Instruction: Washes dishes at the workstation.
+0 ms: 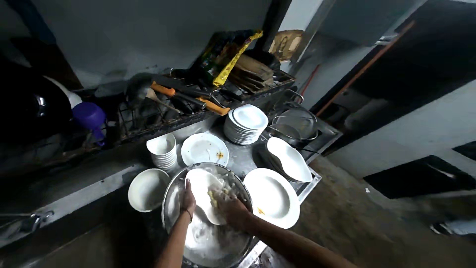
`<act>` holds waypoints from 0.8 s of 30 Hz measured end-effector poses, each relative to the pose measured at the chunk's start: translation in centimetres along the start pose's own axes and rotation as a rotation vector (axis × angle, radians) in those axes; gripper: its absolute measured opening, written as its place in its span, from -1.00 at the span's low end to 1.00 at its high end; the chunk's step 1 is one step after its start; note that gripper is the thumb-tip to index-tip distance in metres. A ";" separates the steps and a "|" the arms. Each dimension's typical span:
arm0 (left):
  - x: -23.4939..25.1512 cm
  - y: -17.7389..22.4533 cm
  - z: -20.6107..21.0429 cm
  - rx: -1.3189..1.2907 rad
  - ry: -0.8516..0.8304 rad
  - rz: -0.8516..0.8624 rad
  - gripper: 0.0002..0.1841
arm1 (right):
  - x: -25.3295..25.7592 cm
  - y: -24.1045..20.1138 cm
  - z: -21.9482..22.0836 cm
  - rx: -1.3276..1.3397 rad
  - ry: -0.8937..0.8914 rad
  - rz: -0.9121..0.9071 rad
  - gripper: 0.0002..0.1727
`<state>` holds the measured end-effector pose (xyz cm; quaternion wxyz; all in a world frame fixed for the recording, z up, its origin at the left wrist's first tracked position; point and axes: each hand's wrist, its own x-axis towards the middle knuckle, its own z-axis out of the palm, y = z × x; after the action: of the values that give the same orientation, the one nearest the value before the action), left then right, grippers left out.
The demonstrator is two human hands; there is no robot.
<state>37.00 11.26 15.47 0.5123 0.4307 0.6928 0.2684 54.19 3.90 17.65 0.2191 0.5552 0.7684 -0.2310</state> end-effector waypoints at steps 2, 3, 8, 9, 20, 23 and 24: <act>0.2 -0.6 0.3 -0.012 -0.078 -0.019 -0.28 | 3.6 -1.0 0.9 0.096 0.238 0.001 -0.34; 0.5 -0.9 0.4 -0.034 -0.103 -0.038 -0.28 | 5.3 -1.6 1.2 0.198 0.306 -0.048 -0.27; 0.1 0.0 -1.2 0.006 -0.044 -0.225 -0.26 | 3.0 -1.4 1.4 0.230 0.068 -0.203 -0.38; 0.0 0.2 -1.2 0.010 -0.039 -0.227 -0.25 | 2.7 -1.2 1.1 0.093 0.092 -0.165 -0.38; -1.2 -0.3 -1.7 -0.119 -0.158 -0.158 -0.38 | 4.3 -0.8 1.3 -0.095 0.099 -0.041 -0.37; -1.8 -0.8 -0.6 -0.244 -0.182 -0.214 -0.34 | 8.2 -2.7 3.1 0.284 0.321 -0.027 -0.39; -1.9 -1.1 -0.5 -0.198 -0.193 -0.177 -0.44 | 8.4 -4.0 3.8 0.673 0.445 -0.041 -0.40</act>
<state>36.37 9.09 15.65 0.6381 0.3392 0.6456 0.2468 48.30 6.85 10.02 -0.1516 0.6169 0.6893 -0.3482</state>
